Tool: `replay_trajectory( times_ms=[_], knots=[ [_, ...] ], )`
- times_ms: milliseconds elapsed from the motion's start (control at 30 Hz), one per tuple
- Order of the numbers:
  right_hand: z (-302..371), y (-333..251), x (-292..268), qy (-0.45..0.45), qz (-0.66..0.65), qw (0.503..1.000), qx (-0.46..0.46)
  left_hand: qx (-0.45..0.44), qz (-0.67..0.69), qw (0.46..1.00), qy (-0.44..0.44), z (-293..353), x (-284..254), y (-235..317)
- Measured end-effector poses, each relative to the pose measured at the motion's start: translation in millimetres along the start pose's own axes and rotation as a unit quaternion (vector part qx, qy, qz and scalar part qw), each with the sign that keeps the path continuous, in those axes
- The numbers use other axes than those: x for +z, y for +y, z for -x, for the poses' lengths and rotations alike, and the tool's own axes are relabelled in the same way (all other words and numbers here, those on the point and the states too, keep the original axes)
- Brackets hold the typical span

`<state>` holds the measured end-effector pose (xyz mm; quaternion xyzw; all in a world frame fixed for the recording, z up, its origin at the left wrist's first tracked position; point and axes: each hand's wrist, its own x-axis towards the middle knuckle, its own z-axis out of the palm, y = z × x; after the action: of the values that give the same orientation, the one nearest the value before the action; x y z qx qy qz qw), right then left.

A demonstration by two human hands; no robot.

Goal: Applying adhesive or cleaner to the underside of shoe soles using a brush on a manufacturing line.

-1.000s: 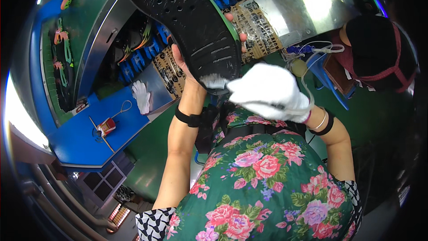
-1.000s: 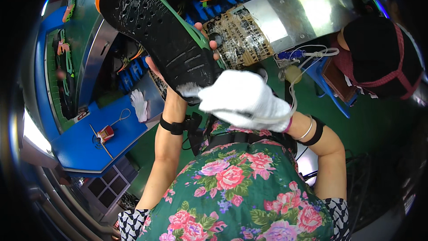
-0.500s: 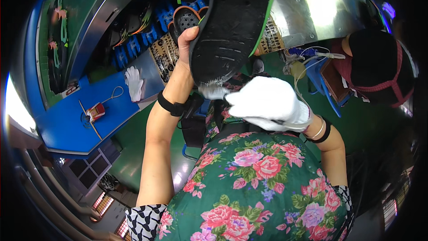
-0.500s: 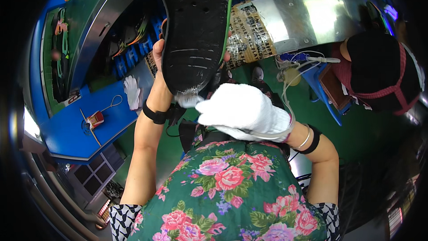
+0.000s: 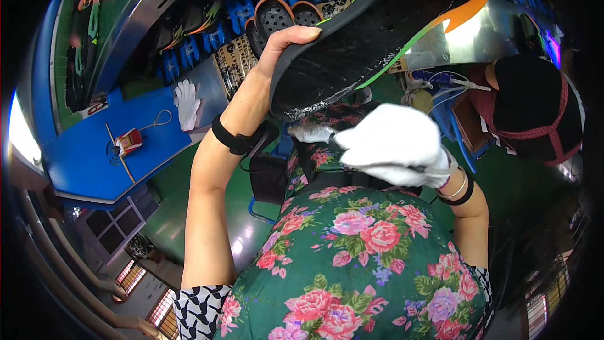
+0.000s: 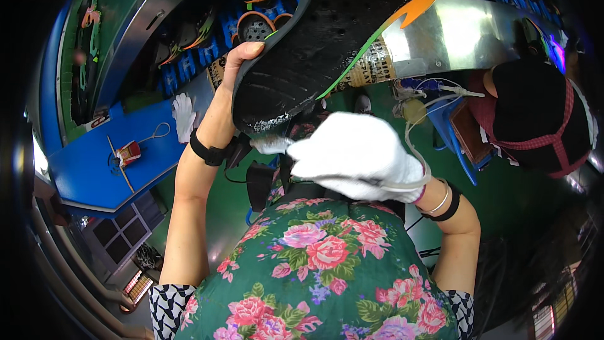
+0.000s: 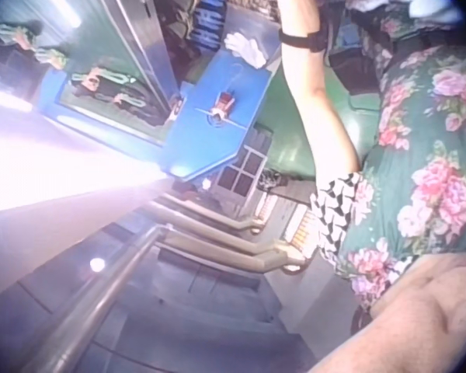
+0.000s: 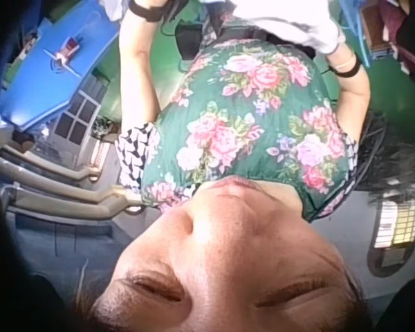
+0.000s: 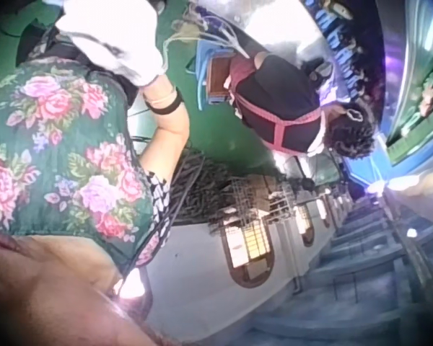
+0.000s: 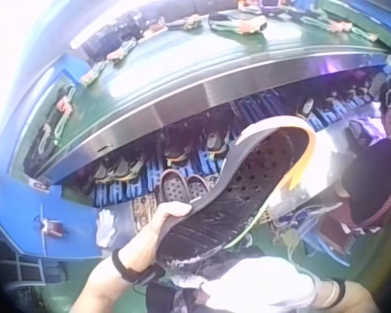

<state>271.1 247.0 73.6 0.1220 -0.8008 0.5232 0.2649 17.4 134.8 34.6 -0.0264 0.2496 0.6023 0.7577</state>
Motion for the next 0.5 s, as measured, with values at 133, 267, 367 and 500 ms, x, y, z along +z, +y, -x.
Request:
replay_trajectory(
  times_ms=[133, 267, 367, 500],
  knots=[
    [2, 6, 0, -0.021, 0.139, 0.990, -0.003, 0.012, -0.025, 0.999, 0.029, 0, 8, -3],
    [-6, 5, 5, 0.006, -0.057, 0.997, 0.045, 0.012, 0.008, 1.000, -0.005, 0, 0, -1],
    [-14, 7, 3, 0.087, 0.016, 0.994, 0.068, 0.045, 0.027, 0.998, -0.018, 0, -4, -2],
    [-17, -5, 13, 0.046, -0.165, 0.965, 0.201, 0.114, 0.019, 0.993, 0.020, -5, -17, -9]
  ],
)
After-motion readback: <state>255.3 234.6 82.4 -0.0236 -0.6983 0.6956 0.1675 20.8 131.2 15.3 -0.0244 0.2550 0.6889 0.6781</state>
